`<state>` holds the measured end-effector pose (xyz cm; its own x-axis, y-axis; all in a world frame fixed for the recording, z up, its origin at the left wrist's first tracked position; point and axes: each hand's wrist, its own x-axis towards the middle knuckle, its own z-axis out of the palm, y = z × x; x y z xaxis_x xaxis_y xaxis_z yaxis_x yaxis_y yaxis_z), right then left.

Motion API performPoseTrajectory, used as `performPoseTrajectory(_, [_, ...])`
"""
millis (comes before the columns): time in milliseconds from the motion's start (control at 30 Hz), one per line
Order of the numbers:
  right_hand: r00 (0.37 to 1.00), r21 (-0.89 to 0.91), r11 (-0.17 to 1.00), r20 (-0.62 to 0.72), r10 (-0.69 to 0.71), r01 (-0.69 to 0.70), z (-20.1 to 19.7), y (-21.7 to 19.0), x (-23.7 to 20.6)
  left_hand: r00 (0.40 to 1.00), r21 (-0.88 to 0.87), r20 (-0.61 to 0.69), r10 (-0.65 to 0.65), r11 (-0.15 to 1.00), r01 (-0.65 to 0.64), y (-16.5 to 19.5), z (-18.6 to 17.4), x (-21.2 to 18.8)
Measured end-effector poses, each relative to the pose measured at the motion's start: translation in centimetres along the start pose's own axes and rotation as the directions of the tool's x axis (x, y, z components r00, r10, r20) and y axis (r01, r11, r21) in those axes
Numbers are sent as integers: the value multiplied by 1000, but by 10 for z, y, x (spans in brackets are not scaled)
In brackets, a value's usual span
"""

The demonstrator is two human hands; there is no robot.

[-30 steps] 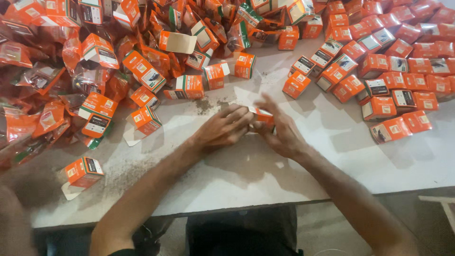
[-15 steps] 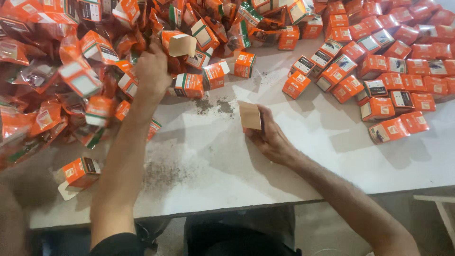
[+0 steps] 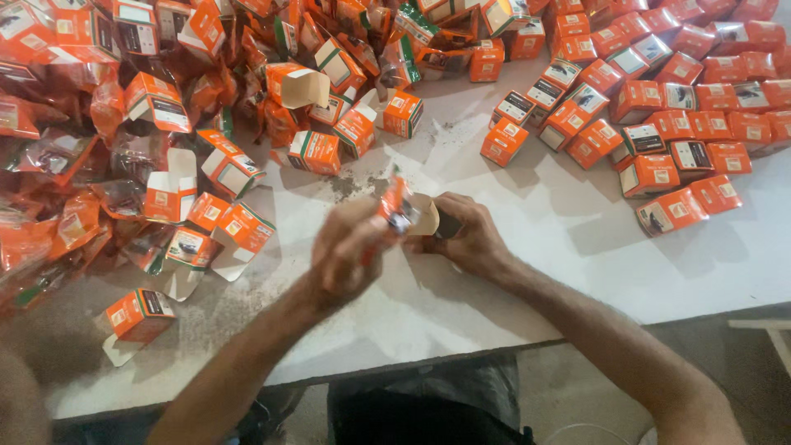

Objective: The person folds small flat cardboard boxes into open boxes at a table covered with piles of orange boxes and plastic-wrapped items. They pick up a flat box, press and fold its flaps and sides to shape it, then set the finished box onto the pile and reach for the next one, repeating this cycle throughout the clip.

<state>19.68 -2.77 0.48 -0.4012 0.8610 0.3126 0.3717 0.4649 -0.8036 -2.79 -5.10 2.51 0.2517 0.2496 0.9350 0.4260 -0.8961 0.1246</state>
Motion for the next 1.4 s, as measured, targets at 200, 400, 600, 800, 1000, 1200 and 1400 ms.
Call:
performPoseTrajectory(200, [998, -57, 997, -20, -53, 52, 1, 9, -1, 968, 23, 246, 50, 998, -57, 0, 24, -11])
performPoseTrajectory(400, [1000, -86, 996, -4, -21, 21, 1, 7, 0, 882, 214, 439, -171, 973, 82, 14, 20, -13])
performPoseTrajectory(600, [996, -98, 992, -8, -85, 83, 0, 1, -3, 825, 271, 371, -426, 899, 343, 1, 37, -13])
performPoseTrajectory(800, [999, -86, 995, -7, -45, 44, 0, 1, -2, 547, -107, 425, -721, 560, 822, -6, 28, -25])
performPoseTrajectory(1000, [989, -135, 980, 0, -145, 144, 2, 6, -2, 424, -127, 462, -779, 415, 901, -10, 30, -16])
performPoseTrajectory(1200, [997, 108, 993, -69, 46, -39, 7, 8, -10, 545, -34, 336, -768, 569, 822, -14, 53, -12])
performPoseTrajectory(1400, [943, -327, 897, -48, -329, 297, 8, 3, -15, 440, -17, 410, -799, 476, 879, -24, 54, -23])
